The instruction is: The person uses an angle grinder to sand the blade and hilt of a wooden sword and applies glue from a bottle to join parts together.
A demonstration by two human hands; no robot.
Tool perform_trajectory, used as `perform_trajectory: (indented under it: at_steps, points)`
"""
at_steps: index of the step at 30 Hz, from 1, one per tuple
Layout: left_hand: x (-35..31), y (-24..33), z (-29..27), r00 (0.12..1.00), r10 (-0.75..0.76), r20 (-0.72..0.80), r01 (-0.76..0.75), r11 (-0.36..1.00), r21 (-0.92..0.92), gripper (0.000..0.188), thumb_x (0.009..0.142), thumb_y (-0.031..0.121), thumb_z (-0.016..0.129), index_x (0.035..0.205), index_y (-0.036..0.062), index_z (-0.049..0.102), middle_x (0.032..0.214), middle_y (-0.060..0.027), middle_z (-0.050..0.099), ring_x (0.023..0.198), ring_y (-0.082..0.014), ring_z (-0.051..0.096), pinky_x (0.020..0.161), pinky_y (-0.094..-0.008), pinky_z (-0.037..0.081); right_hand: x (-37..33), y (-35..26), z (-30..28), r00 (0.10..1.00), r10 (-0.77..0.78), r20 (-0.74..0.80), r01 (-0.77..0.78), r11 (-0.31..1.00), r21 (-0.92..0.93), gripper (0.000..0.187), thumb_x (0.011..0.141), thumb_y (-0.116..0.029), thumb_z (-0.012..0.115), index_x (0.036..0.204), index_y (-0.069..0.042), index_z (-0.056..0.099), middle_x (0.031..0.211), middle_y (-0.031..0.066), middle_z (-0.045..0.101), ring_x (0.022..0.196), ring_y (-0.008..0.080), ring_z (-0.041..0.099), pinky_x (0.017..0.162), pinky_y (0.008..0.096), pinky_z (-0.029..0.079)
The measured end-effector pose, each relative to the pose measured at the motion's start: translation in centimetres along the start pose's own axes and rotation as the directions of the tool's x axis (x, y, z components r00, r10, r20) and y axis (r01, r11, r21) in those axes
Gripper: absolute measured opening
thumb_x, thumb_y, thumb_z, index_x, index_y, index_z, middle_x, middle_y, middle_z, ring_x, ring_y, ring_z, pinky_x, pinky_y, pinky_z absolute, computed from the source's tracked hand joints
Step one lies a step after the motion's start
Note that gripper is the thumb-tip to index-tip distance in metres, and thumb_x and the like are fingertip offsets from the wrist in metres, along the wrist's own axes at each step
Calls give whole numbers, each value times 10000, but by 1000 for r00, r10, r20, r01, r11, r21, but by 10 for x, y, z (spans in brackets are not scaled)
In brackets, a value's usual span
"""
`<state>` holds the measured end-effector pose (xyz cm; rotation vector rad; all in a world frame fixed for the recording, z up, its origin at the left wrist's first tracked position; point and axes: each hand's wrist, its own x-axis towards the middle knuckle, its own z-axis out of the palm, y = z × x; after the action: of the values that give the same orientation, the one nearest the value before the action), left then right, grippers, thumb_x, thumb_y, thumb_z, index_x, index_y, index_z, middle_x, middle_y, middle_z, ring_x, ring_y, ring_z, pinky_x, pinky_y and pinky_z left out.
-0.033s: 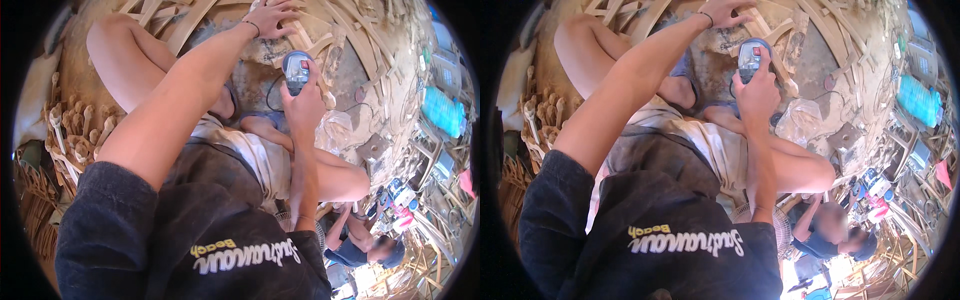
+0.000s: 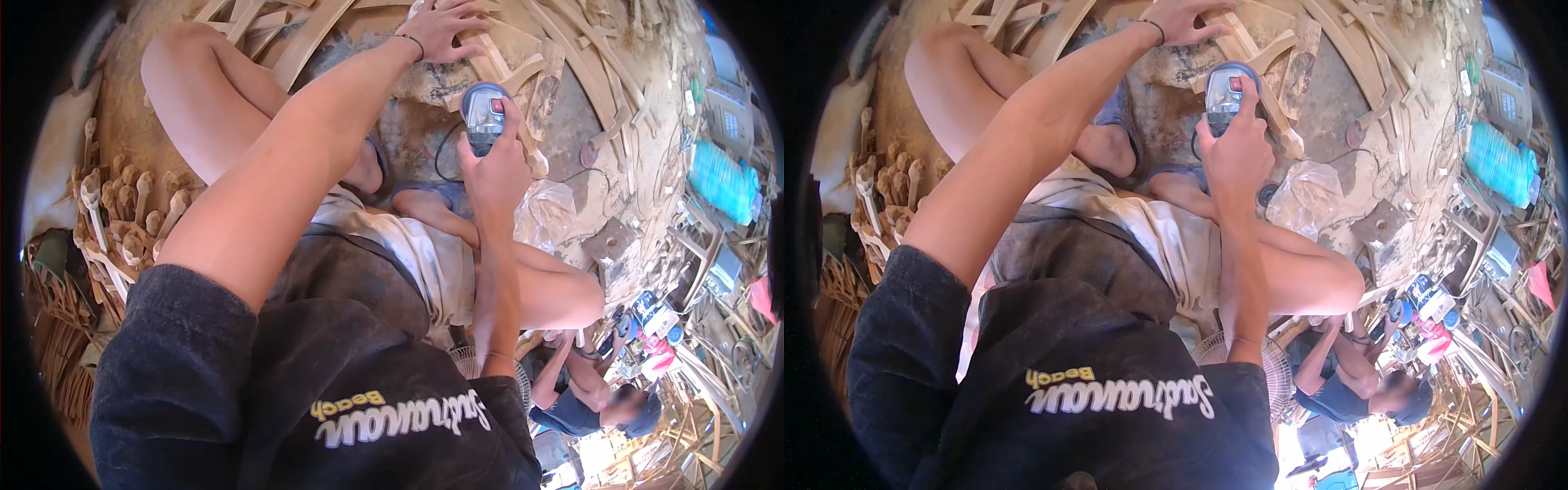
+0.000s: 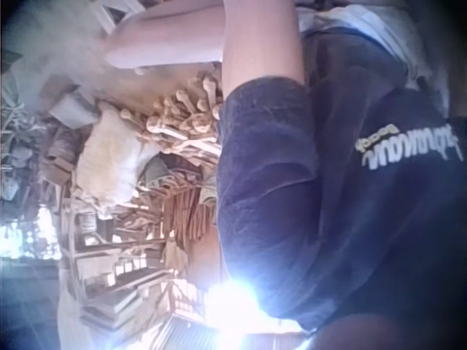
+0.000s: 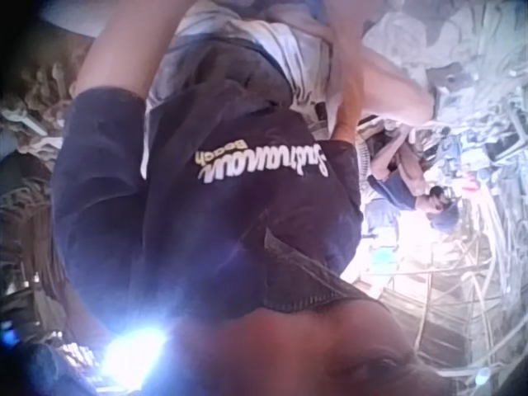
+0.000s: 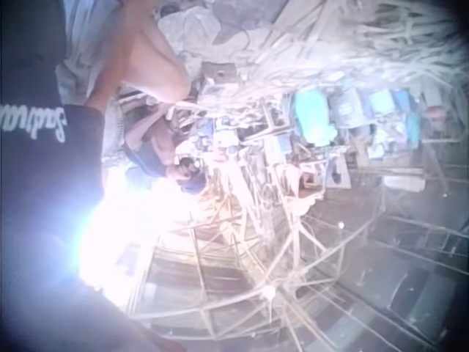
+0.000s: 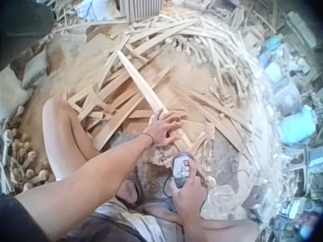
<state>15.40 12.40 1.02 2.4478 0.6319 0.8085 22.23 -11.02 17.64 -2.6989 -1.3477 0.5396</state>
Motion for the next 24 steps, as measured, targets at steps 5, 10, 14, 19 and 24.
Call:
perform_trajectory:
  at_steps: [5,10,14,19,24]
  points:
    - [0,0,1,1000,-8,23,7,999,31,567,901,554,716,1359,220,694,1532,-93,580,1497,-303,476,1270,-657,209,1,-1,1,1000,-7,-2,7,1000,-15,844,907,-367,796,1611,-287,337,1026,288,709,910,509,743,785,588,576]
    - [0,1,1,1000,-3,5,2,999,37,574,900,554,714,1364,218,692,1517,-93,584,1486,-306,481,1265,-653,218,3,-4,0,1000,5,13,-4,999,-50,863,907,-362,797,1628,-278,329,1036,296,705,898,503,745,784,584,579]
    - [0,3,-2,1000,-12,20,11,1000,28,571,895,550,720,1356,215,698,1495,-79,595,1473,-302,485,1259,-647,226,3,-6,2,999,24,27,-22,996,-85,875,900,-356,808,1630,-277,332,1040,293,703,890,496,748,781,577,583]
    - [3,4,-4,999,-16,34,15,1000,25,567,885,554,730,1338,213,715,1457,-41,624,1456,-291,495,1255,-643,232,4,-5,3,1000,14,13,-13,995,-98,879,892,-355,818,1626,-277,338,1028,276,707,892,495,749,782,574,585]
    - [1,-1,1,1000,-4,1,4,1000,12,572,886,567,731,1333,210,723,1442,-22,638,1447,-281,506,1248,-646,240,6,3,-1,999,-41,-21,42,998,44,863,887,-349,811,1612,-272,349,1063,264,725,905,485,750,796,568,585]
